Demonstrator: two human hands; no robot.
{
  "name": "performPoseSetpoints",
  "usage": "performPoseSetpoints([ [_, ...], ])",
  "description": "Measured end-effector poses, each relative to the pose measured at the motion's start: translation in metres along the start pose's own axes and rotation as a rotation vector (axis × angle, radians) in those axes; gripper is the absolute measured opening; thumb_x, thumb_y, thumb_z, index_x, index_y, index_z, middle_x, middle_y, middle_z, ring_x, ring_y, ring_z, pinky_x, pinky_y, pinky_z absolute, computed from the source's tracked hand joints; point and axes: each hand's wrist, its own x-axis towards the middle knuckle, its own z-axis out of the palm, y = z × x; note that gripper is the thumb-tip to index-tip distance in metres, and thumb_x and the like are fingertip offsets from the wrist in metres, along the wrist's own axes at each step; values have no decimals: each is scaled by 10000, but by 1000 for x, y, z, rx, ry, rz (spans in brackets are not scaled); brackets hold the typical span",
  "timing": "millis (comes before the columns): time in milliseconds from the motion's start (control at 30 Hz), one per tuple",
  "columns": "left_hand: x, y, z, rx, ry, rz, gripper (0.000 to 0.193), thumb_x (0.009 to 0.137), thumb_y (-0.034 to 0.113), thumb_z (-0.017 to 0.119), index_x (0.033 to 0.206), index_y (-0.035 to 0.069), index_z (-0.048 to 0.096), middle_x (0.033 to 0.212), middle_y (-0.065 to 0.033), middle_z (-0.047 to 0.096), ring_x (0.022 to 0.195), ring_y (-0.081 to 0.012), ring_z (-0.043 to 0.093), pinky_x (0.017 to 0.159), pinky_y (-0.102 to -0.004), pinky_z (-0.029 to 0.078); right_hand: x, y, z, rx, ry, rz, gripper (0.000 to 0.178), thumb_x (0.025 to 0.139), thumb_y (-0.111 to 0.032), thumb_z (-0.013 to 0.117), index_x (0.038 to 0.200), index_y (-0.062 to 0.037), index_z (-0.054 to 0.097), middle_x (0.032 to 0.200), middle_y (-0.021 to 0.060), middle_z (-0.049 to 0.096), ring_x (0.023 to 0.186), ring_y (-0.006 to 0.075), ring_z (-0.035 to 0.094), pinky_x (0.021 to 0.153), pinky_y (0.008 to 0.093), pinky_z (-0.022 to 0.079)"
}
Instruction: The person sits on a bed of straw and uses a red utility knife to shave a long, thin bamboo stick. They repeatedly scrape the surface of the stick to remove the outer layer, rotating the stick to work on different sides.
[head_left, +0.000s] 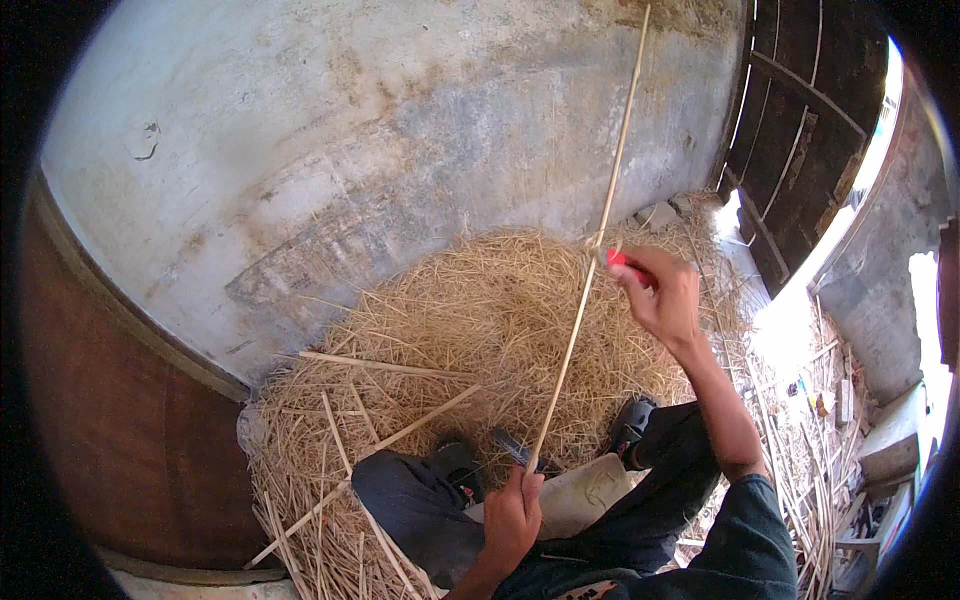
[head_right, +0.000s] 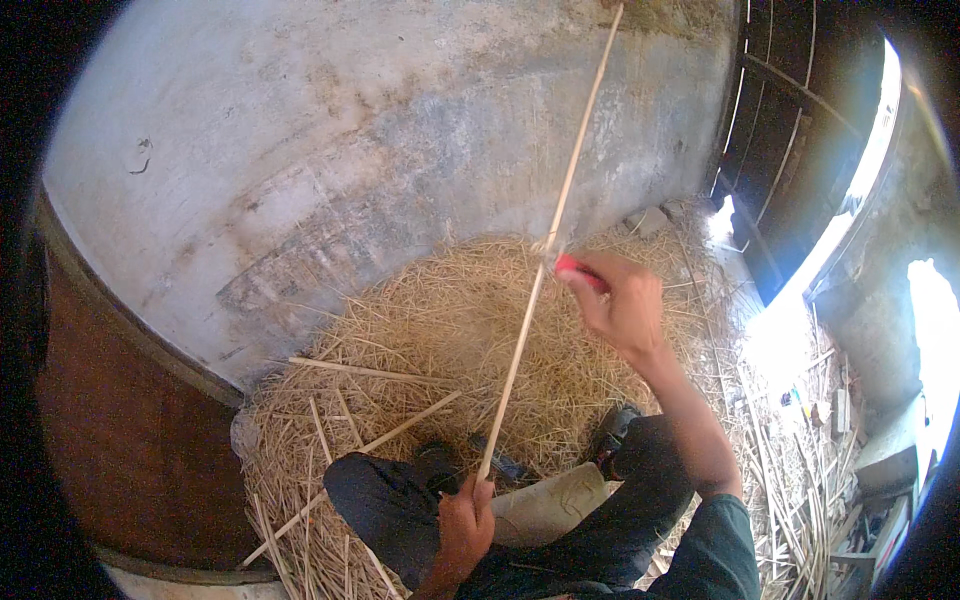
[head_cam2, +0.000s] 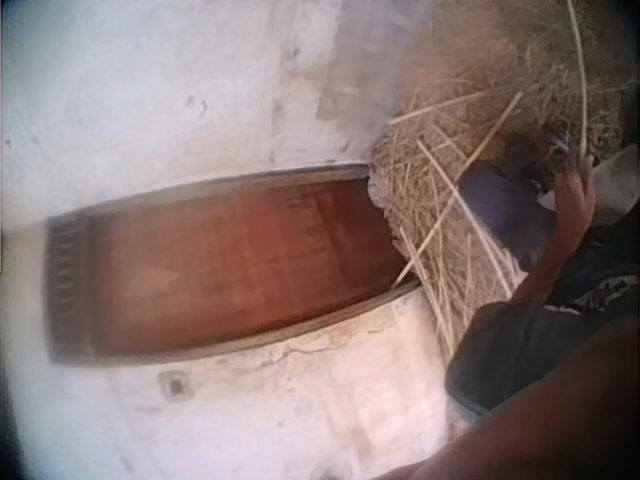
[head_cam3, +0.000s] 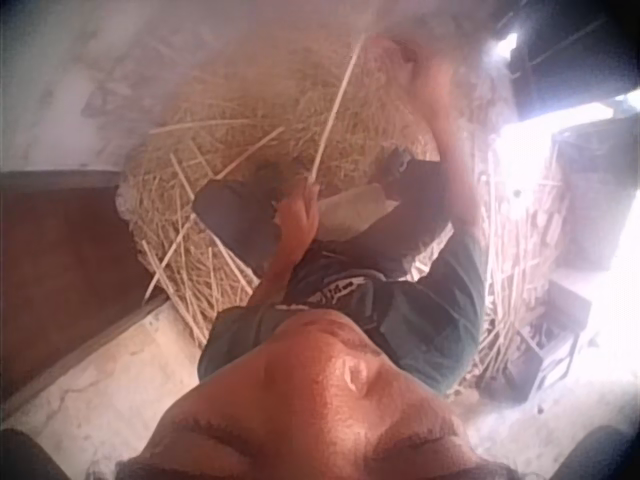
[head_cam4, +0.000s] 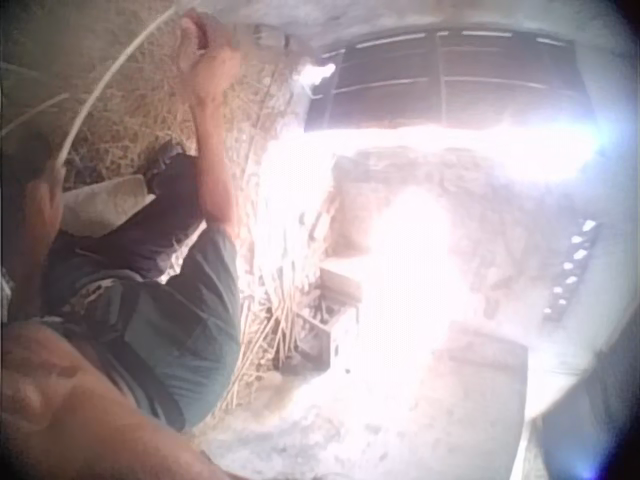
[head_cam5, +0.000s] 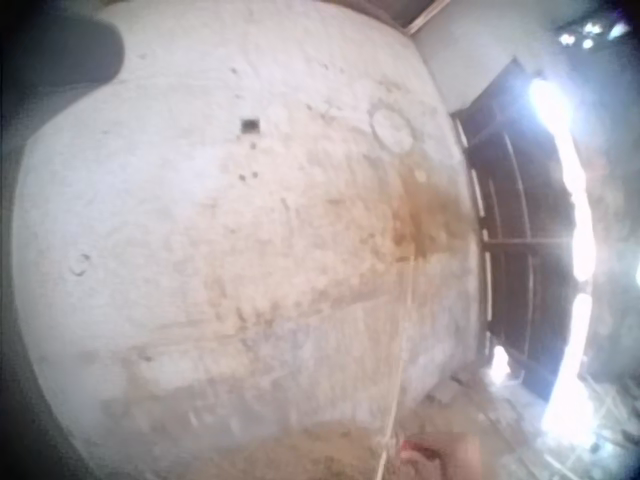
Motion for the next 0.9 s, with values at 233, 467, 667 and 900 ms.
performPoseSetpoints([
  [233,-32,-38,5,77,-26,-47,416,1102,346,483,1019,-30,639,572,-179,537,482,-394,572,473,-495,426,32,27,7,-35,13,42,254,941,-320,743,1021,-84,792,825,127,751,671,263,722,618,351,548],
  [467,-55,-63,8,71,-64,-103,423,1085,389,529,947,4,638,538,-146,492,419,-332,522,453,-487,404,85,77,11,-209,69,134,380,970,-474,679,1088,-128,784,783,137,736,707,296,729,668,406,553],
  [667,-79,-59,-6,143,59,-158,501,1092,357,519,886,-71,678,713,-308,617,670,-504,608,570,-524,454,116,110,-1,-321,36,186,425,984,-541,638,1113,-166,791,827,141,753,753,326,733,700,425,549],
  [900,-74,-81,-15,-17,23,-172,513,1092,404,504,867,-32,652,606,-224,538,531,-387,547,520,-494,406,115,150,-10,463,-26,235,503,1057,-525,538,1133,-60,715,711,-41,554,530,124,469,531,297,391],
])
